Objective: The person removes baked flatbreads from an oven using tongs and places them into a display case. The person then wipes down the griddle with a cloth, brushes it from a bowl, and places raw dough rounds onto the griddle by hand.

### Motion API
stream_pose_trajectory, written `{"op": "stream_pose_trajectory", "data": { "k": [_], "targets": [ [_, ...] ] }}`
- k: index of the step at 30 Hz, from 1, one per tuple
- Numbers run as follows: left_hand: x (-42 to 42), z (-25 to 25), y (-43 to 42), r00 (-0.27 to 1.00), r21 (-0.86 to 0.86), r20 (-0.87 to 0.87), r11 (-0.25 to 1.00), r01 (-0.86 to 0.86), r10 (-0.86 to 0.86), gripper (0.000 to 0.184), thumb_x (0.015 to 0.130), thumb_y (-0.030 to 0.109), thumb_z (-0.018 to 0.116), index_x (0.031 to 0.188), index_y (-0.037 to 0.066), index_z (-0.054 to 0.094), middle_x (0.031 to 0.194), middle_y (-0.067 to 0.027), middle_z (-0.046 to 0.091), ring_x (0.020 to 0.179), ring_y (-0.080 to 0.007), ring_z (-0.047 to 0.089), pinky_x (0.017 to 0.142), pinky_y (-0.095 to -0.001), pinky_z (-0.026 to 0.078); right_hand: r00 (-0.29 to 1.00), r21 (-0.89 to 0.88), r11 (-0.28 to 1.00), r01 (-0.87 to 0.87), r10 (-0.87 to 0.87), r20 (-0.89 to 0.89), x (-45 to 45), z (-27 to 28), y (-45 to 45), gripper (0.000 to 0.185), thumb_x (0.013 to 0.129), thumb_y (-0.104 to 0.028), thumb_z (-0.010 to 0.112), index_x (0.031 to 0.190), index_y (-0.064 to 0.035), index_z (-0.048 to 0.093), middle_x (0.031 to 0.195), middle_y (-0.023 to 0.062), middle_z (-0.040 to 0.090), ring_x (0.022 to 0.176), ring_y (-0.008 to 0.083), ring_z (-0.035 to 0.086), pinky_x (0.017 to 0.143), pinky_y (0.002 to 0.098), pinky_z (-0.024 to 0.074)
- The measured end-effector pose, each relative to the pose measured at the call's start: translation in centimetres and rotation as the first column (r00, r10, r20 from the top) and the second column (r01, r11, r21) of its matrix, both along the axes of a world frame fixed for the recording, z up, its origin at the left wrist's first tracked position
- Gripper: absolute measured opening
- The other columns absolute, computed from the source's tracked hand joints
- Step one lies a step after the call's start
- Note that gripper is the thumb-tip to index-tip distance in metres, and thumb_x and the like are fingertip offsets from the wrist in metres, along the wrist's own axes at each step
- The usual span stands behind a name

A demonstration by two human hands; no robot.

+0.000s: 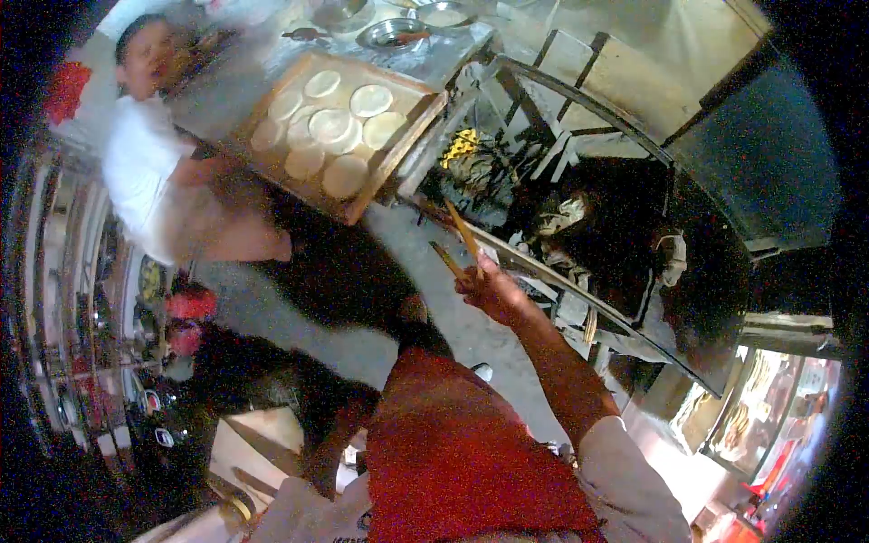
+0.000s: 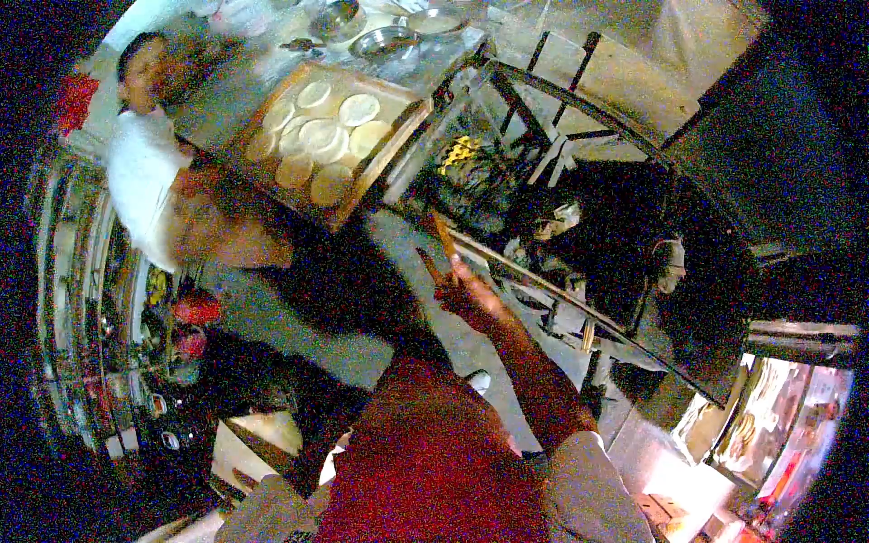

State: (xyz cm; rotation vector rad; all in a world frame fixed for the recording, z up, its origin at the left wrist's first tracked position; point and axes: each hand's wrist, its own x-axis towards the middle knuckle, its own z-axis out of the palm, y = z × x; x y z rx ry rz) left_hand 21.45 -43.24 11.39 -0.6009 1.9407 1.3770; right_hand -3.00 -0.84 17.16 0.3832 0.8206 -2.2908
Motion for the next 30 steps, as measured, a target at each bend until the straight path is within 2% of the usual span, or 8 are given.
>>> {"op": "stream_pose_trajectory", "data": {
  "k": [2, 4, 6, 8, 19, 24, 26, 30],
  "targets": [
    [-3.8, -1.4, -0.6, 0.618, -0.510, -0.409, 0.730, 0.456, -0.672, 0.033, 0.096, 0.029, 0.056, 0.118, 0.005, 0.059, 0.106, -0.0161, 0.064, 0.089, -0.0243, 0.065, 0.074, -0.0420, 0.055, 0.995, 0.381, 0.920, 0.094, -0.096, -0.013, -1.9, 4.1, -1.3, 0.070, 0.087, -0.059, 0.060, 0.130, -0.0044, 0.050, 0.103, 0.0125, 0.066, 0.088, 0.0266, 0.062, 0.078, 0.0371, 0.0497],
    [-9.0, -1.6, 0.2, 0.097, -0.872, -0.432, 0.443, 0.208, -0.897, 0.033, 0.096, 0.028, 0.056, 0.118, 0.004, 0.059, 0.108, -0.0166, 0.063, 0.089, -0.0249, 0.065, 0.074, -0.0422, 0.055, 0.995, 0.522, 0.848, 0.093, -0.099, -0.016, -2.7, 5.1, -1.4, 0.069, 0.089, -0.054, 0.062, 0.134, -0.0032, 0.049, 0.106, 0.0105, 0.064, 0.101, 0.0224, 0.059, 0.080, 0.0381, 0.0489],
    [-15.8, -3.5, 2.8, 0.873, -0.370, -0.176, 0.853, 0.369, -0.454, 0.036, 0.096, 0.028, 0.056, 0.121, 0.002, 0.058, 0.115, -0.0180, 0.062, 0.096, -0.0317, 0.065, 0.080, -0.0421, 0.054, 0.996, 0.760, 0.649, -0.011, 0.076, -0.050, -2.7, 2.3, 0.3, 0.060, 0.089, -0.043, 0.067, 0.132, -0.0033, 0.053, 0.108, 0.0116, 0.064, 0.095, 0.0208, 0.063, 0.073, 0.0352, 0.0517],
    [-20.5, -3.2, 6.2, 0.423, -0.508, -0.640, 0.766, 0.394, -0.642, 0.036, 0.095, 0.028, 0.057, 0.120, 0.003, 0.058, 0.116, -0.0174, 0.062, 0.096, -0.0350, 0.063, 0.085, -0.0416, 0.052, 0.993, 0.841, 0.540, -0.037, 0.112, -0.028, -1.6, 2.9, 2.1, 0.055, 0.090, -0.035, 0.067, 0.132, -0.0027, 0.052, 0.110, 0.0123, 0.065, 0.089, 0.0192, 0.065, 0.066, 0.0325, 0.0527],
    [-39.3, 6.1, 33.9, -0.026, -0.616, -0.502, 0.336, 0.713, -0.864, 0.040, 0.092, 0.027, 0.059, 0.127, 0.006, 0.055, 0.123, -0.0183, 0.059, 0.111, -0.0374, 0.055, 0.097, -0.0489, 0.044, 0.971, 0.853, 0.474, 0.217, -0.196, -0.137, 1.5, -5.6, 21.6, 0.055, 0.087, -0.039, 0.068, 0.130, -0.0068, 0.056, 0.104, 0.0064, 0.066, 0.089, 0.0153, 0.064, 0.073, 0.0310, 0.0533],
    [-38.0, 0.5, 34.5, 0.401, -0.502, -0.400, 0.563, 0.657, -0.824, 0.045, 0.092, 0.026, 0.060, 0.131, 0.005, 0.052, 0.125, -0.0173, 0.058, 0.114, -0.0359, 0.055, 0.100, -0.0461, 0.042, 0.713, 0.101, 0.707, 0.700, -0.683, -0.158, -1.3, -13.5, 28.1, 0.062, 0.089, -0.047, 0.064, 0.136, -0.0084, 0.051, 0.108, 0.0080, 0.066, 0.095, 0.0198, 0.065, 0.077, 0.0344, 0.0534],
    [-36.3, 2.0, 35.5, 0.524, -0.518, -0.441, 0.684, 0.514, -0.728, 0.045, 0.093, 0.028, 0.059, 0.132, 0.006, 0.052, 0.124, -0.0172, 0.059, 0.116, -0.0369, 0.053, 0.103, -0.0478, 0.038, 0.928, 0.938, 0.340, -0.064, -0.326, 0.182, -4.3, -15.8, 31.7, 0.061, 0.091, -0.043, 0.061, 0.138, -0.0064, 0.049, 0.107, 0.0089, 0.067, 0.094, 0.0244, 0.066, 0.075, 0.0385, 0.0537],
    [-33.8, 4.0, 36.4, 0.377, -0.766, -0.386, 0.520, 0.377, -0.842, 0.044, 0.094, 0.030, 0.056, 0.131, 0.008, 0.054, 0.122, -0.0173, 0.059, 0.115, -0.0372, 0.052, 0.103, -0.0508, 0.035, 0.991, 0.989, -0.086, 0.121, -0.041, -0.125, -11.6, -22.0, 38.1, 0.058, 0.090, -0.040, 0.062, 0.135, -0.0061, 0.050, 0.105, 0.0087, 0.067, 0.091, 0.0239, 0.066, 0.072, 0.0385, 0.0536]
  ]
}}
